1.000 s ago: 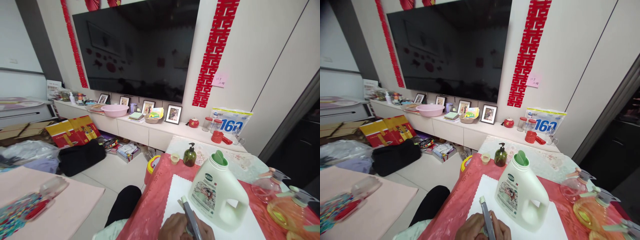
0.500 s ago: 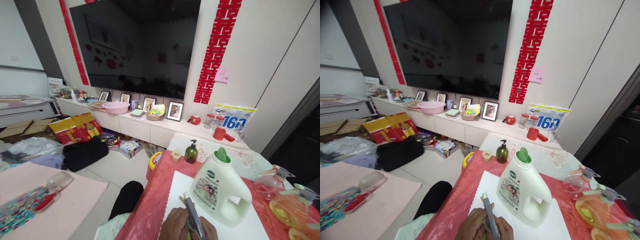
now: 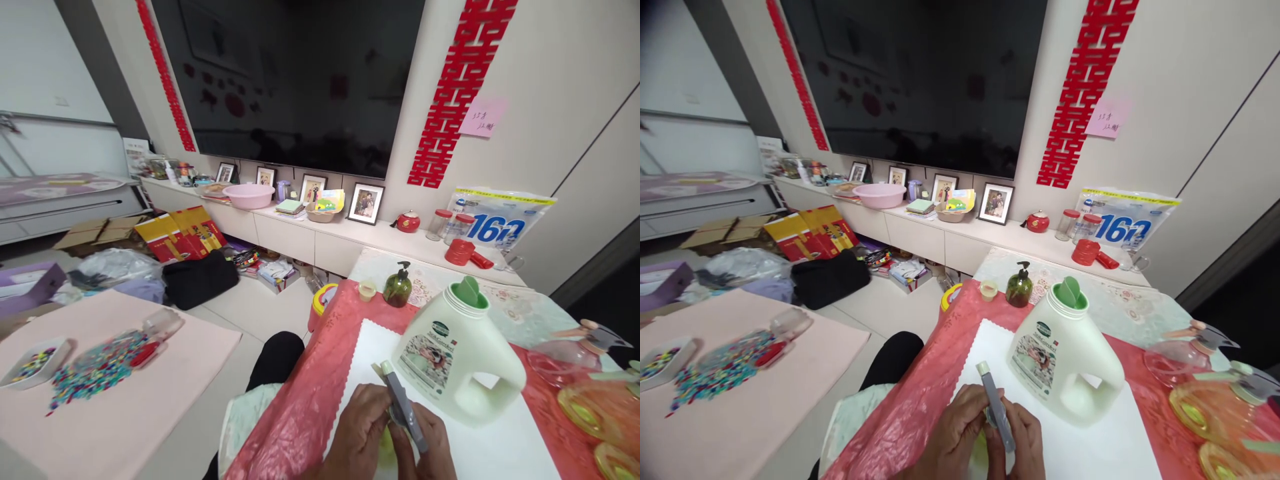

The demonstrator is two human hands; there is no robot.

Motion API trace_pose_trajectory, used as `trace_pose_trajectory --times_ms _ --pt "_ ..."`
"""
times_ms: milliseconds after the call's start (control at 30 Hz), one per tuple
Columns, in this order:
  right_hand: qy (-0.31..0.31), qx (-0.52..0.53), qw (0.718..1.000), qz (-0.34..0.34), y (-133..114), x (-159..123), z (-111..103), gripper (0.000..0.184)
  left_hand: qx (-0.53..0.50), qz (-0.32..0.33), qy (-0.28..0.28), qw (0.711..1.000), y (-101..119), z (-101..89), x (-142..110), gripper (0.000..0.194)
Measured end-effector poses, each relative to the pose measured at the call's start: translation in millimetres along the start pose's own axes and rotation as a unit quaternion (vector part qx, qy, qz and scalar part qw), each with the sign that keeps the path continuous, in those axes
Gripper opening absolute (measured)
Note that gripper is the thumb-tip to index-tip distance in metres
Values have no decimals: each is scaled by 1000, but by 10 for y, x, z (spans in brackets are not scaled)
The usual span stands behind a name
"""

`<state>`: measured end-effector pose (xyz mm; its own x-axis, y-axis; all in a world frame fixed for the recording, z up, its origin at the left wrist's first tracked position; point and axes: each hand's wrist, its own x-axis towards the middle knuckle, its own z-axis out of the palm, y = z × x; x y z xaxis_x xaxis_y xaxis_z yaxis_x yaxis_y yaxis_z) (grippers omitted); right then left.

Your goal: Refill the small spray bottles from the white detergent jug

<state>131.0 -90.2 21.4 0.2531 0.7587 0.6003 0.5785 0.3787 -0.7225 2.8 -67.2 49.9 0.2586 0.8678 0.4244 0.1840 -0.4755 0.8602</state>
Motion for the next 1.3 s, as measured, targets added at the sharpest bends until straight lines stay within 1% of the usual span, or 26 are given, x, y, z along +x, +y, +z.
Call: trace_pose_trajectory --times_ms 100,233,333,400,467,567,633,700,833,967,1200,1300 --pt "10 -15 1000 -11 -2 -24 -3 45 -13 -2 -2 1000 20 -11 -38 39" --pt "15 -19 999 -26 -13 -48 21 43 -62 -54 2 997 109 -58 -67 36" --pt "38 -24 999 -12 -68 -57 39 37 -82 -68 -3 994 200 -72 -80 36" --pt "53 -41 998 -17 -135 -49 48 37 -82 -85 2 993 248 -48 -81 35" --pt "65 -67 995 -32 -211 -26 62 37 -92 -131 19 987 275 2 -71 35" --pt "94 -75 992 -25 -283 16 99 30 -166 -199 63 964 278 95 -32 48" --pt "105 -71 992 -21 -286 28 125 26 -222 -212 89 947 269 136 0 54" --pt "104 -69 992 -23 -261 22 141 25 -235 -212 99 944 261 145 26 51" --pt "102 -60 993 -15 -222 -11 148 26 -192 -220 89 952 245 94 40 40" --pt "104 -43 994 -1 -240 -18 144 26 -139 -184 72 970 229 30 29 32" --pt "68 -22 997 -4 -203 -21 84 23 -95 -143 3 985 250 -47 69 27" --pt "56 -16 998 14 -178 -34 74 26 -84 -134 -20 987 252 -75 100 27"
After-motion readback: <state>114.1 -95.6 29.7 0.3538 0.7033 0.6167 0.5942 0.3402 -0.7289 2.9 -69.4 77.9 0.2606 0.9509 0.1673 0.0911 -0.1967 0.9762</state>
